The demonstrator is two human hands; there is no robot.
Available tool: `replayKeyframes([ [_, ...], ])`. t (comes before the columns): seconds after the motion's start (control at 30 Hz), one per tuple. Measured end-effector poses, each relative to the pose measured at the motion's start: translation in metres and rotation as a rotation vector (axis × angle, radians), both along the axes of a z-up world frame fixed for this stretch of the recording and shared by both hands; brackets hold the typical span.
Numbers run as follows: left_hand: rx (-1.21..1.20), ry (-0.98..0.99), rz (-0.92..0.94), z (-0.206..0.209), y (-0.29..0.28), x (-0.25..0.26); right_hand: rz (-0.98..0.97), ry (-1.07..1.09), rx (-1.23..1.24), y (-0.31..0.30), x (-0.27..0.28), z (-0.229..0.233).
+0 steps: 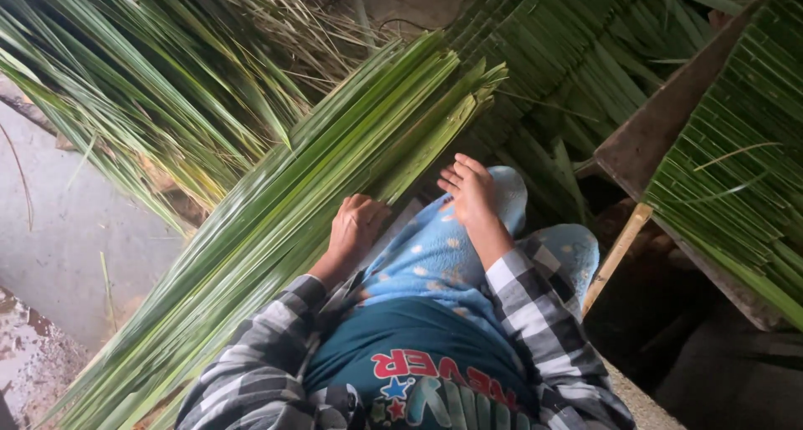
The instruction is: Assembling a thatched panel by folding palm leaves over a wooden frame
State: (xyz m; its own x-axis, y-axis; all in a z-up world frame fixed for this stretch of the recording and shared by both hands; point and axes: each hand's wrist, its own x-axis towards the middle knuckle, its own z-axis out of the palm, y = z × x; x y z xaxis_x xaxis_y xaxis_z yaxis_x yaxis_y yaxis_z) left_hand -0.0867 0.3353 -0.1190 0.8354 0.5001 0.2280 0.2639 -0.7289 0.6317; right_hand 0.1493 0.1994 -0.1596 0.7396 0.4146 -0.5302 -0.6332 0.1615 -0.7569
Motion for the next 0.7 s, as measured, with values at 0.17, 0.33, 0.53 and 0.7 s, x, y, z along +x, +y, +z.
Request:
replayKeyframes([
  [0.17,0.123,-0.047,0.052,-0.025,0.007,0.006,0.028,0.022,0.018,-0.004,-0.011,0.025],
  [0.33,-0.385,0.064,0.149,0.013,0.041,0.019,0.134,-0.001,0.104,-0.005,-0.025,0.058],
  [0.53,-0.882,0.135,0.104,0.097,0.041,0.034,0.215,-0.021,0.263,0.0,-0.035,0.071],
  [0.7,-1.165,0.109,0.115,0.105,0.031,0.037,0.137,-0.09,0.182,-0.009,-0.025,0.048],
])
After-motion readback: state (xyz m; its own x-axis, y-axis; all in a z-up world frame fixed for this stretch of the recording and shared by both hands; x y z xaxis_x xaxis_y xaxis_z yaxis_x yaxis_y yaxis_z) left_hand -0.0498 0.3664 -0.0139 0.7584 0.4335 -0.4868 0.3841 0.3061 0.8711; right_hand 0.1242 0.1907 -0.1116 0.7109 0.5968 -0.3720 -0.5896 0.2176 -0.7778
